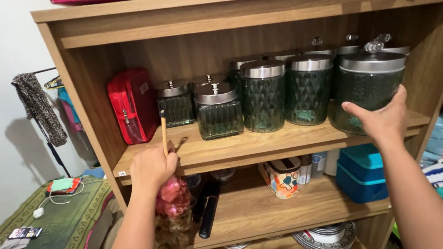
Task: Cleaning and organizing kitchenware on a wooden shelf using a duster and spray.
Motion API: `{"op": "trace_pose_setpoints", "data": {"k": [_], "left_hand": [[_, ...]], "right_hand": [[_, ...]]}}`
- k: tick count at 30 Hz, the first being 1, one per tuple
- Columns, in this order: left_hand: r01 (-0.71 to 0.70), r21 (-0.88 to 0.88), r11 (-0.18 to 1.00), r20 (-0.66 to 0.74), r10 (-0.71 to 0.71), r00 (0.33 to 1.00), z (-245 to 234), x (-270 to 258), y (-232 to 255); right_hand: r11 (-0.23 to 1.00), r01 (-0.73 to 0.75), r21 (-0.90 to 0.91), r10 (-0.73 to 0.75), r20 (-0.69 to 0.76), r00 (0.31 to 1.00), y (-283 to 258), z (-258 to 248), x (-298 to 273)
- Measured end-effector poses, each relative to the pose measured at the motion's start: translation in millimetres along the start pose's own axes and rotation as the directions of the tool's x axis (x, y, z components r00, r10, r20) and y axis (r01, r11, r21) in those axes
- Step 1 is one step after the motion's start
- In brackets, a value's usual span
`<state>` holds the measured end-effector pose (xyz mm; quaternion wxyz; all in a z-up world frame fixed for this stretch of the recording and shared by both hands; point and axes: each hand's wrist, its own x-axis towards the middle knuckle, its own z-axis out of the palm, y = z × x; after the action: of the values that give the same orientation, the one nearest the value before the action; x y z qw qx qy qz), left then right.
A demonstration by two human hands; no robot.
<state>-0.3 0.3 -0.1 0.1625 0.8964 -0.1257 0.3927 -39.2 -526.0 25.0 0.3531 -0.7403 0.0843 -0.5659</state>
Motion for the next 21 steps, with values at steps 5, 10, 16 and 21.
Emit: {"op": "trace_pose_setpoints", "data": {"k": [5, 10, 16, 21], "left_hand": [[-0.013, -0.024, 1.0, -0.014, 0.013, 1.0, 1.0, -0.4, -0.3], [-0.006, -0.024, 1.0, -0.002, 0.006, 1.0, -0.8, -0.3, 1.8], [-0.012, -0.007, 1.0, 0.01, 0.012, 1.0, 0.3, 1.1, 1.1], [-0.036, -0.006, 0.999, -0.016, 0.036, 0.999, 3.2, 1.0, -1.4]], "right_hand": [[0.994, -0.072, -0.079, 0.077, 0.064, 0.995, 15.2, 18.4, 12.1], [0.991, -0.066, -0.117, 0.079, 0.108, 0.991, 56.2, 47.6, 26.8], [0.96, -0.191, -0.205, 0.236, 0.221, 0.946, 47.5, 58.6, 41.8], [0.904, -0.286, -0.317, 0.377, 0.275, 0.884, 35.8, 61.7, 49.0]]}}
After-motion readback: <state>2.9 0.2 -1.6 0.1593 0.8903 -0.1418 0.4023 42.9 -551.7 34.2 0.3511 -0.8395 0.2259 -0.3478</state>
